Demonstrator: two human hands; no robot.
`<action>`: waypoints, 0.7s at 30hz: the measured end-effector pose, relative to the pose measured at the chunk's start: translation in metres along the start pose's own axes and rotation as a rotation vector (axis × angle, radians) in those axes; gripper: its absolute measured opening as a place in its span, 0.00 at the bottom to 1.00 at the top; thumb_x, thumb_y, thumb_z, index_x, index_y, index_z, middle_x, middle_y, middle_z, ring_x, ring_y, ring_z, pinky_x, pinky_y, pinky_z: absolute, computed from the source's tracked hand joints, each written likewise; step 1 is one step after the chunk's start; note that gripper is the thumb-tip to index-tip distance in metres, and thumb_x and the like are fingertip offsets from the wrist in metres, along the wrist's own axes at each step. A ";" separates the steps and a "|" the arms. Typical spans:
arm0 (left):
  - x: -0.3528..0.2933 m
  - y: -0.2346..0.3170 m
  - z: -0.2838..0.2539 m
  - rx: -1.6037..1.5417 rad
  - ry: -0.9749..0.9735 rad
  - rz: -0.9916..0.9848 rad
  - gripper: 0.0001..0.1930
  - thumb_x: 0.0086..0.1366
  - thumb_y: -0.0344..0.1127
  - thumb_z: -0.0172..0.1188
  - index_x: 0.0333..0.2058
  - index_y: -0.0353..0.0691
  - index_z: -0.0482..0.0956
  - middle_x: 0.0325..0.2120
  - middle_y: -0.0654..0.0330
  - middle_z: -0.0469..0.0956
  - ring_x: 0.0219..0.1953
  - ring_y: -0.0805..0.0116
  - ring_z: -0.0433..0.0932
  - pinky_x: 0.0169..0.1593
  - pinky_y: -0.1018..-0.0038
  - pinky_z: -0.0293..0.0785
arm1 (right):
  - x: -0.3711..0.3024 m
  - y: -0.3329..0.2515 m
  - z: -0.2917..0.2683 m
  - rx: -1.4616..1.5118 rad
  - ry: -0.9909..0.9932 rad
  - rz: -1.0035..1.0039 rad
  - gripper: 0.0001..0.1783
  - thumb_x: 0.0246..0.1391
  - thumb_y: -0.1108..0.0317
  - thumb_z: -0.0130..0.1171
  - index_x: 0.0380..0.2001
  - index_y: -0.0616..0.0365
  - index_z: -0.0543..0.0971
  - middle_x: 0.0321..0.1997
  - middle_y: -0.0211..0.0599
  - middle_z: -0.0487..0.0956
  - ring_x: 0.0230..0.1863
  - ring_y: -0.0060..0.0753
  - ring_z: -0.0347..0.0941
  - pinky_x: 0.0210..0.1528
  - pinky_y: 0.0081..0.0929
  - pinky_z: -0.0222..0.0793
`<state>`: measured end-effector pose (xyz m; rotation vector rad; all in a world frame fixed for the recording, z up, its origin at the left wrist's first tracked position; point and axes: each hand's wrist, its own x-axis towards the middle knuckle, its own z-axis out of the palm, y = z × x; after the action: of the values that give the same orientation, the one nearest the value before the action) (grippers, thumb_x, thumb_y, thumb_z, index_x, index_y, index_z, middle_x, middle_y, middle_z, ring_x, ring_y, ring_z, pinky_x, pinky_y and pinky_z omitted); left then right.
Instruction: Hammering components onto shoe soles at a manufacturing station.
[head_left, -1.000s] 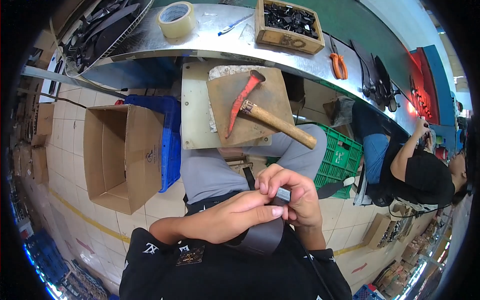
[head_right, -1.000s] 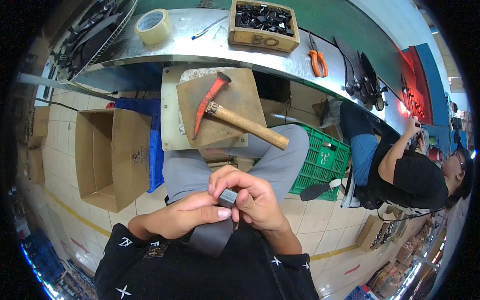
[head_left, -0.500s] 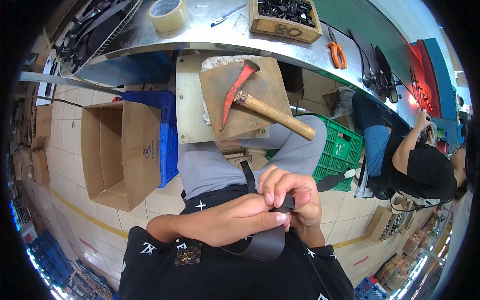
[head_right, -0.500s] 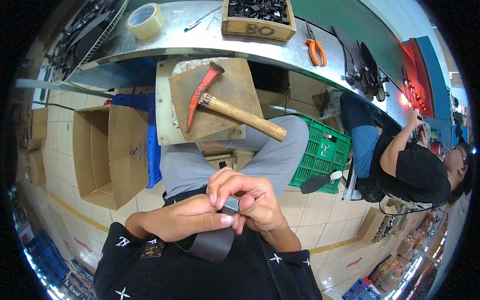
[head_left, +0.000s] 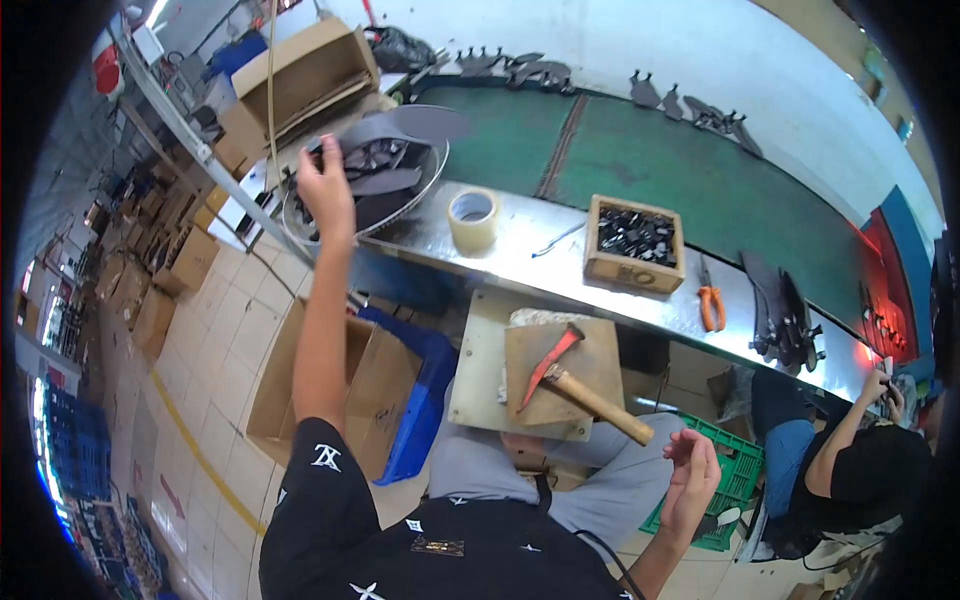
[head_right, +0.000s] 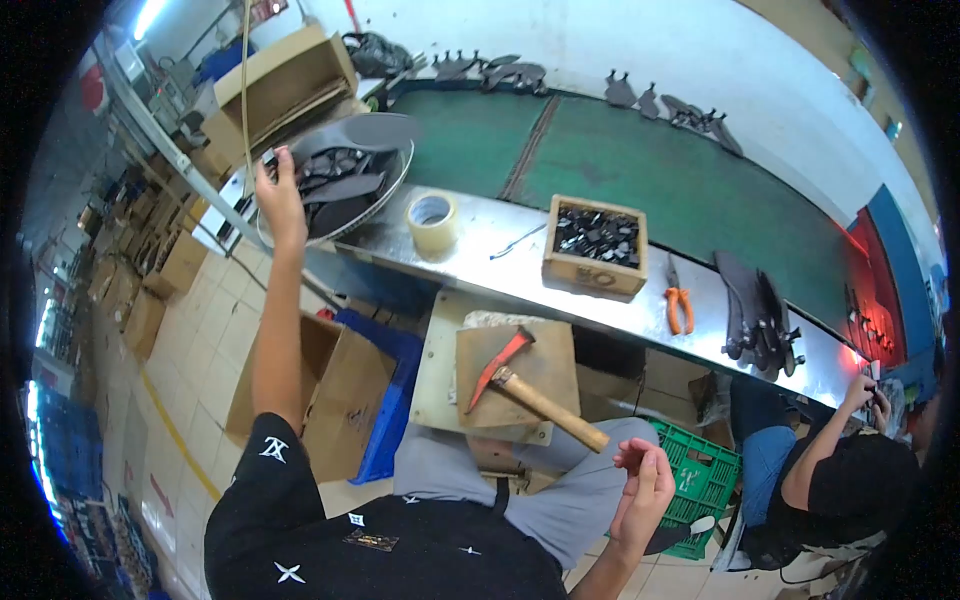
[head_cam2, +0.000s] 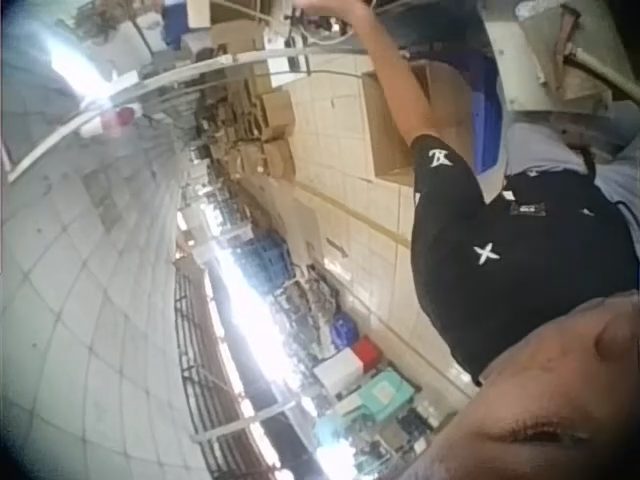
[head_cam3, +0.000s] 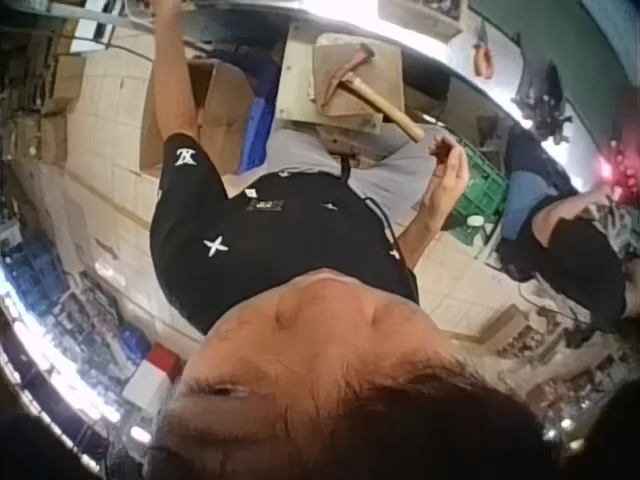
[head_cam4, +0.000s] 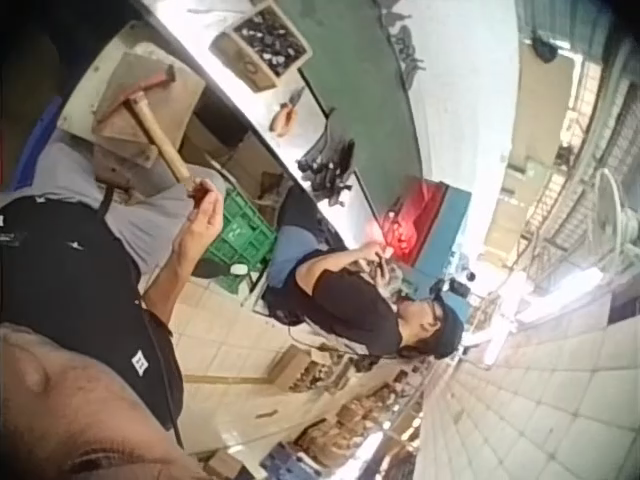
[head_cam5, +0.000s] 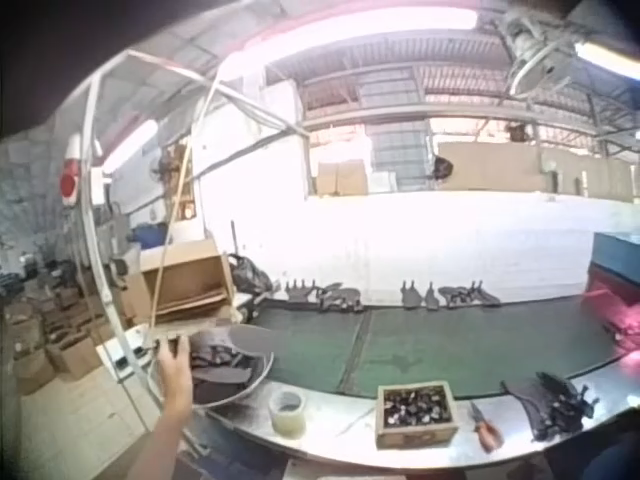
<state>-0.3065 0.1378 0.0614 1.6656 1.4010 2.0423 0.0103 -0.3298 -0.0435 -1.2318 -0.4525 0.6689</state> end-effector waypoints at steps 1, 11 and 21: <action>0.023 -0.031 0.009 0.106 0.060 0.119 0.20 0.69 0.47 0.58 0.40 0.31 0.78 0.37 0.45 0.80 0.40 0.50 0.78 0.46 0.61 0.72 | 0.001 0.003 -0.007 0.009 0.013 -0.026 0.17 0.69 0.62 0.48 0.43 0.68 0.76 0.40 0.42 0.80 0.38 0.29 0.74 0.44 0.27 0.70; 0.014 -0.123 -0.002 0.359 -0.603 0.178 0.24 0.68 0.37 0.58 0.58 0.30 0.70 0.53 0.45 0.76 0.53 0.58 0.76 0.57 0.66 0.69 | 0.083 0.017 -0.121 -0.356 0.298 -0.189 0.19 0.69 0.62 0.48 0.25 0.60 0.75 0.23 0.30 0.78 0.25 0.20 0.70 0.29 0.22 0.65; -0.097 -0.010 -0.017 -0.016 -1.010 -0.068 0.21 0.68 0.31 0.56 0.58 0.31 0.69 0.49 0.54 0.75 0.50 0.66 0.75 0.55 0.72 0.70 | 0.297 -0.053 -0.209 -1.462 0.607 -0.344 0.27 0.54 0.47 0.61 0.47 0.59 0.81 0.66 0.52 0.64 0.67 0.59 0.56 0.61 0.64 0.52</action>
<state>-0.2890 0.0729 -0.0119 2.1027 1.0096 0.8626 0.3739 -0.2844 -0.0627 -2.5163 -0.6193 -0.5204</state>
